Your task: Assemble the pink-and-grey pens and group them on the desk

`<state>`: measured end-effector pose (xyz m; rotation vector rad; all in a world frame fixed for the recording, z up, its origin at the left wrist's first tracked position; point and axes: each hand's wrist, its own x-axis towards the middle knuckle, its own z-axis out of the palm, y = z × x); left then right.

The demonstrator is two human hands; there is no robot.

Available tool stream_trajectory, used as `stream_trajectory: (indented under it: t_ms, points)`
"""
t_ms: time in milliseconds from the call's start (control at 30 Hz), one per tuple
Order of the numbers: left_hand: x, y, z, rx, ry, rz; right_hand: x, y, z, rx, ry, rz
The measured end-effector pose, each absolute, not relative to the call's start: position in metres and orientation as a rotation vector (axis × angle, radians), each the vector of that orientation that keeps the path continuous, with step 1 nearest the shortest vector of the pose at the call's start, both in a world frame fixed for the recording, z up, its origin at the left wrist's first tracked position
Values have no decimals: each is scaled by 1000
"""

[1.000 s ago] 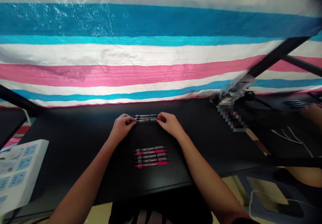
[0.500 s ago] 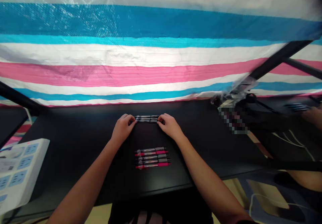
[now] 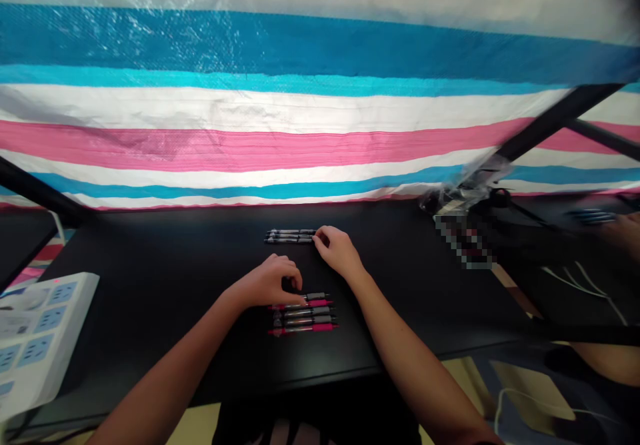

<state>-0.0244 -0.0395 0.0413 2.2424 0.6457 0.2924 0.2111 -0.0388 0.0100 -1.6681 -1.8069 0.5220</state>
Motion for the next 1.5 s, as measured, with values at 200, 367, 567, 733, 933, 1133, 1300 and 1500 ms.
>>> stream_trajectory:
  t_ms: [200, 367, 567, 733, 933, 1133, 1300, 1500]
  points:
    - [-21, -41, 40, 2373, 655, 186, 210, -40, 11, -1616, -1764, 515]
    - [-26, -37, 40, 2443, 701, 168, 208, -40, 11, -1569, -1748, 510]
    - [-27, -30, 34, 2339, 951, 375, 204, -41, 14, -1480, -1646, 717]
    - [-34, -23, 32, 2281, 1121, 453, 202, -45, 19, -1426, -1647, 949]
    - [-36, -21, 28, 2393, 1114, 374, 196, -46, 15, -1355, -1621, 1059]
    - [-35, -22, 24, 2350, 1140, 423, 193, -46, 12, -1233, -1536, 1130]
    - [-34, -25, 23, 2445, 1086, 410, 195, -48, 14, -1349, -1592, 1159]
    - [-36, -23, 23, 2507, 1189, 447, 191, -49, 16, -1249, -1634, 1072]
